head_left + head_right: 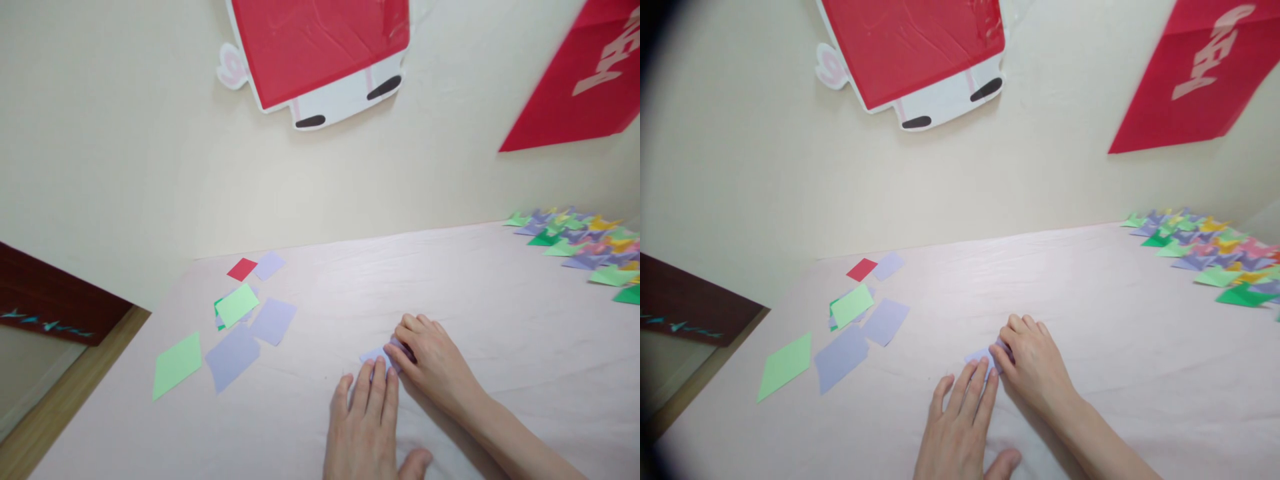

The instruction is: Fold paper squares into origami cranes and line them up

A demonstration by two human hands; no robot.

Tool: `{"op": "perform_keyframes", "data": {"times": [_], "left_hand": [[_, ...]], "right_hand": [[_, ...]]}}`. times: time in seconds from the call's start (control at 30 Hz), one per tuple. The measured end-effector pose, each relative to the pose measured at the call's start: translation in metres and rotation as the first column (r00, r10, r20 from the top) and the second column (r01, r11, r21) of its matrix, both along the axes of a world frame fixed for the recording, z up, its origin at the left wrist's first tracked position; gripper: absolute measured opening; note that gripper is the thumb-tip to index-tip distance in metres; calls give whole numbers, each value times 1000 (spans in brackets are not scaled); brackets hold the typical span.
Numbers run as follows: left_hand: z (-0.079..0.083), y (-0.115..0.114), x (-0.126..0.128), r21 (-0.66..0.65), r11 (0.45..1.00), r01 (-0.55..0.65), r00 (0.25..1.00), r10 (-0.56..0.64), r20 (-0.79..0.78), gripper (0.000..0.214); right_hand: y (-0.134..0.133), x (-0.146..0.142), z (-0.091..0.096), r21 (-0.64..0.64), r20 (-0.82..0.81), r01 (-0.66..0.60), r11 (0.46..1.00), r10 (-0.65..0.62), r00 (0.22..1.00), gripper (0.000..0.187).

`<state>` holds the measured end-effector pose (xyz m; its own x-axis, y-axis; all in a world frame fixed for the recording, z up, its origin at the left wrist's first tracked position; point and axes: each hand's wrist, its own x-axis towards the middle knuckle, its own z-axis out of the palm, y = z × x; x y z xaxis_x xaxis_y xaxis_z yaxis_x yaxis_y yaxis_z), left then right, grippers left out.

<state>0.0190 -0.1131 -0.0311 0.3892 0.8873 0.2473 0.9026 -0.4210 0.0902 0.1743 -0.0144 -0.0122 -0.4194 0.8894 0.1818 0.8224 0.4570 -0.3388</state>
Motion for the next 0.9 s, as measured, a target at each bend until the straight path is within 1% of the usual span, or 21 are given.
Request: {"op": "perform_keyframes", "data": {"times": [0.13, 0.3, 0.43, 0.57, 0.67, 0.73, 0.77, 0.83, 0.9], "left_hand": [[0, 0, -1, -25, 1000, 8, 1000, -8, -10, 80], [-2, -1, 0, 3, 1000, 6, 1000, -6, 19, 80], [-3, -2, 2, -8, 1000, -12, 999, 12, 44, 79], [-1, -2, 1, -12, 1000, -5, 999, 5, 45, 78], [2, 0, 1, -21, 1000, 0, 999, 0, 43, 76], [4, 1, 0, -34, 999, 6, 999, -4, 43, 75], [5, 2, 0, -39, 999, 10, 999, -9, 42, 74], [5, 2, 1, -43, 999, 16, 999, -14, 41, 73], [6, 2, 1, -51, 999, 13, 999, -11, 40, 73]], "right_hand": [[-1, 0, 1, -8, 3, 3, 1000, -3, 1000, 21], [-1, 0, 1, -8, 4, -5, 1000, 5, 1000, 22], [-1, 0, 1, 11, -6, -4, 1000, 4, 1000, 23], [-1, 0, 0, 15, -2, -4, 1000, 4, 1000, 22], [-2, 1, -2, 10, -21, 1, 1000, -1, 1000, 17], [-3, 5, -2, -11, -77, -6, 1000, 5, 997, 6], [-4, 7, -2, -28, -113, -24, 999, 20, 993, 8], [-7, 11, -1, -62, -168, -73, 995, 62, 984, 25], [-10, 13, 1, -83, -189, -104, 991, 87, 978, 31]]}}
